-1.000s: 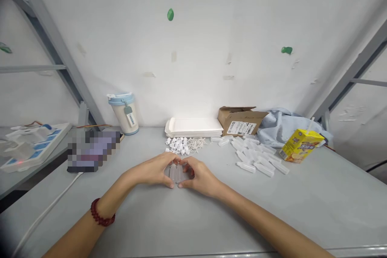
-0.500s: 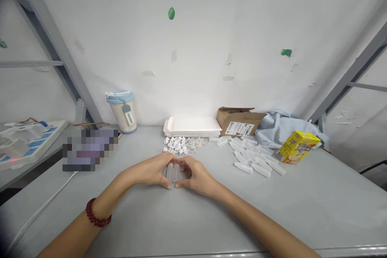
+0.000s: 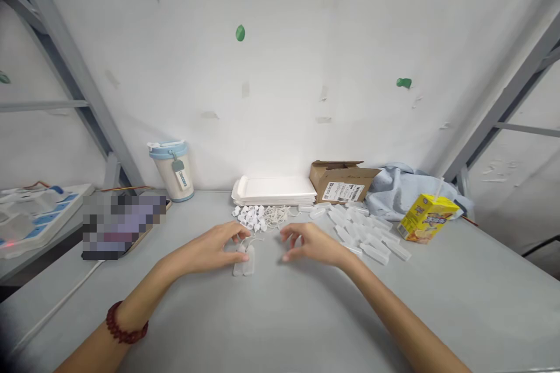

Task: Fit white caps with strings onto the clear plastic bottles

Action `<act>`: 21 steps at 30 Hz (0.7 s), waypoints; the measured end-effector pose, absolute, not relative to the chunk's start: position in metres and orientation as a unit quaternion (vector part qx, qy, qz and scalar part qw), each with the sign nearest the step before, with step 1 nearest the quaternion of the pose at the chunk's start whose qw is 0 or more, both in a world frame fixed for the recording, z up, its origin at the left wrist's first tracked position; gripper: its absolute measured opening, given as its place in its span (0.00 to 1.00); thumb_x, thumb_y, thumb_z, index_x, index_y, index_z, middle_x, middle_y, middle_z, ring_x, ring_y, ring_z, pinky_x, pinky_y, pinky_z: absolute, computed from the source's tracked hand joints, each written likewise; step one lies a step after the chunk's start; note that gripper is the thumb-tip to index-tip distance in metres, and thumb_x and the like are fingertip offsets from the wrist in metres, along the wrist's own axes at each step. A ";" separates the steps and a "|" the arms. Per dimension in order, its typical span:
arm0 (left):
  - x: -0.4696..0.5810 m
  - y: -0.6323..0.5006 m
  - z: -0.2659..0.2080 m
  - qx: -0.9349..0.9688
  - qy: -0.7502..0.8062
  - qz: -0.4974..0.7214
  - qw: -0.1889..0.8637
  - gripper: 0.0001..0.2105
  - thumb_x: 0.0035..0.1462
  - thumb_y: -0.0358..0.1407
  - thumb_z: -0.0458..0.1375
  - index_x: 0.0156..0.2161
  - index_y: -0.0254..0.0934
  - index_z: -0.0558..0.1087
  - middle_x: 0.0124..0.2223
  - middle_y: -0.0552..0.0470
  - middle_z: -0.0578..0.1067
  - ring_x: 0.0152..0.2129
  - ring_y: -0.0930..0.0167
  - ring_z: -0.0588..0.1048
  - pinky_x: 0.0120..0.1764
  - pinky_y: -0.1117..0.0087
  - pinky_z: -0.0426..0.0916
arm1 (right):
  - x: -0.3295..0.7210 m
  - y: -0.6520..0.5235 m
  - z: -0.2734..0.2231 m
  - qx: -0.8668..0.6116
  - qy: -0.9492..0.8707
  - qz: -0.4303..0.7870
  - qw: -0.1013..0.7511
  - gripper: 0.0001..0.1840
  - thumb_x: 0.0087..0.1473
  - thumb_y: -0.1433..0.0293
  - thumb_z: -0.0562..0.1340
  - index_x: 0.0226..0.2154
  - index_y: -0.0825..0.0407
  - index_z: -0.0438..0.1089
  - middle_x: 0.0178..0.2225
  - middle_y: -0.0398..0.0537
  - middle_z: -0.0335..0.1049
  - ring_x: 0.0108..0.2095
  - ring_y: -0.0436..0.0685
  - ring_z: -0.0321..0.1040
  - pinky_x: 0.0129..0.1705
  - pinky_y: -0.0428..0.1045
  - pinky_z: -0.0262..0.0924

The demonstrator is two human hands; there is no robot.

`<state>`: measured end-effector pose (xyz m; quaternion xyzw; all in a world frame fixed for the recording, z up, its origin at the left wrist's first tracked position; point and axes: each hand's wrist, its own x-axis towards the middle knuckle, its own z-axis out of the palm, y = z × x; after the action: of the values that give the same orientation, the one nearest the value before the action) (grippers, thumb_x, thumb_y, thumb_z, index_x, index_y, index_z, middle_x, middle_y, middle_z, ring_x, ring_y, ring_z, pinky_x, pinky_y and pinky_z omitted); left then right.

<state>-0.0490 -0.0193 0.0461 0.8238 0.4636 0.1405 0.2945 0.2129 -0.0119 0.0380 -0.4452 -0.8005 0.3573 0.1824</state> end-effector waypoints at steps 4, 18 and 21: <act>-0.044 -0.014 0.040 0.820 0.473 0.191 0.259 0.13 0.53 0.43 0.53 0.40 0.38 0.70 0.41 0.49 0.72 0.40 0.64 0.70 0.41 0.66 0.64 | 0.257 0.002 0.039 -0.571 -0.772 0.135 0.242 0.20 0.47 0.70 0.61 0.45 0.53 0.66 0.38 0.50 0.71 0.33 0.56 0.68 0.38 0.52 0.61; 0.015 0.038 0.042 0.828 0.494 0.220 0.147 0.09 0.49 0.30 0.52 0.33 0.34 0.74 0.33 0.45 0.75 0.34 0.64 0.72 0.37 0.66 0.64 | 0.298 -0.001 0.043 -0.660 -0.732 0.103 0.131 0.13 0.47 0.71 0.60 0.38 0.53 0.68 0.32 0.48 0.74 0.31 0.56 0.68 0.30 0.47 0.57; 0.027 0.040 0.039 0.818 0.510 0.216 0.153 0.06 0.46 0.30 0.53 0.26 0.33 0.73 0.27 0.45 0.74 0.31 0.62 0.72 0.33 0.67 0.63 | 0.301 0.000 0.039 -0.670 -0.726 0.114 0.101 0.12 0.43 0.74 0.62 0.36 0.54 0.68 0.31 0.48 0.73 0.31 0.56 0.68 0.29 0.46 0.55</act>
<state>0.0266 0.0395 0.0385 0.8184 0.5104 0.2156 0.1527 0.3011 0.0000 0.0394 -0.6703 -0.7263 0.1144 0.1007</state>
